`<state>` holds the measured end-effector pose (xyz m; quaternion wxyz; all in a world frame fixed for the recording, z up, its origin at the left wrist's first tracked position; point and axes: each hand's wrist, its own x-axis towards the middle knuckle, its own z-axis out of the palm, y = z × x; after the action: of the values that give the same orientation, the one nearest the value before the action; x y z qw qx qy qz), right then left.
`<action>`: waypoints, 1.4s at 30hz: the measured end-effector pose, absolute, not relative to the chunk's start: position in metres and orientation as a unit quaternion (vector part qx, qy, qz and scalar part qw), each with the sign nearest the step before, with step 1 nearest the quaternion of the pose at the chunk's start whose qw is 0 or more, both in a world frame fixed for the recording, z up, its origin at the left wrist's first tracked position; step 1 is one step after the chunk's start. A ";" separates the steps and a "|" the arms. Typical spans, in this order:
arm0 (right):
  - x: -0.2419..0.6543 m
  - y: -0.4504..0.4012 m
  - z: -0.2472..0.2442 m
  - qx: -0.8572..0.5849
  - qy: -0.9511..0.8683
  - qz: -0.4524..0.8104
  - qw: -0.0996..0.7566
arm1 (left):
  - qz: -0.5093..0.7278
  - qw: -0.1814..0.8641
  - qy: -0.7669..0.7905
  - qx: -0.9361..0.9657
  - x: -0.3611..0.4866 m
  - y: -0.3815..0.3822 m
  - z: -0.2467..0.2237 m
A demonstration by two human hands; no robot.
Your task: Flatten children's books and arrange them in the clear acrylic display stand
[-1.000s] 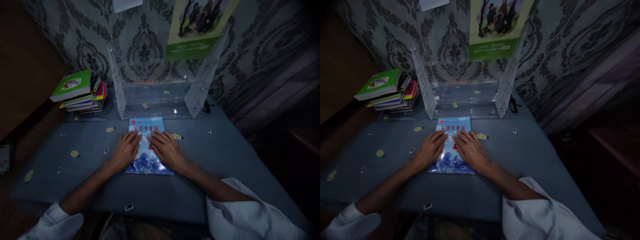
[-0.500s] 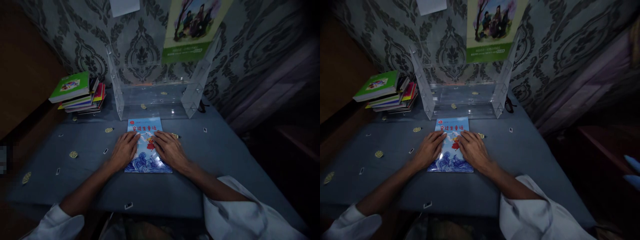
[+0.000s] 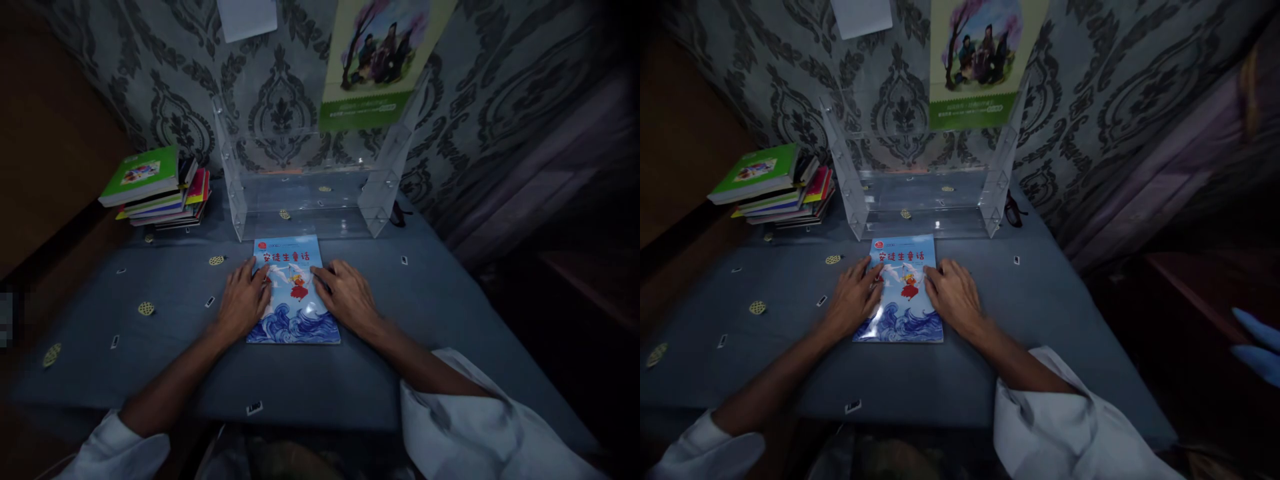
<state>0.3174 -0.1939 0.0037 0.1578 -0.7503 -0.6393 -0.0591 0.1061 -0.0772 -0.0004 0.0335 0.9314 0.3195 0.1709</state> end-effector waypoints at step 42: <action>0.340 -0.180 -0.006 -0.724 -0.556 0.163 0.373 | 0.266 0.783 0.274 0.491 0.101 -0.048 0.017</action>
<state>0.3404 -0.1804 -0.0064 0.3730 -0.7245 -0.5563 0.1629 0.1008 -0.0479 0.0169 0.7826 0.4915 0.2739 0.2664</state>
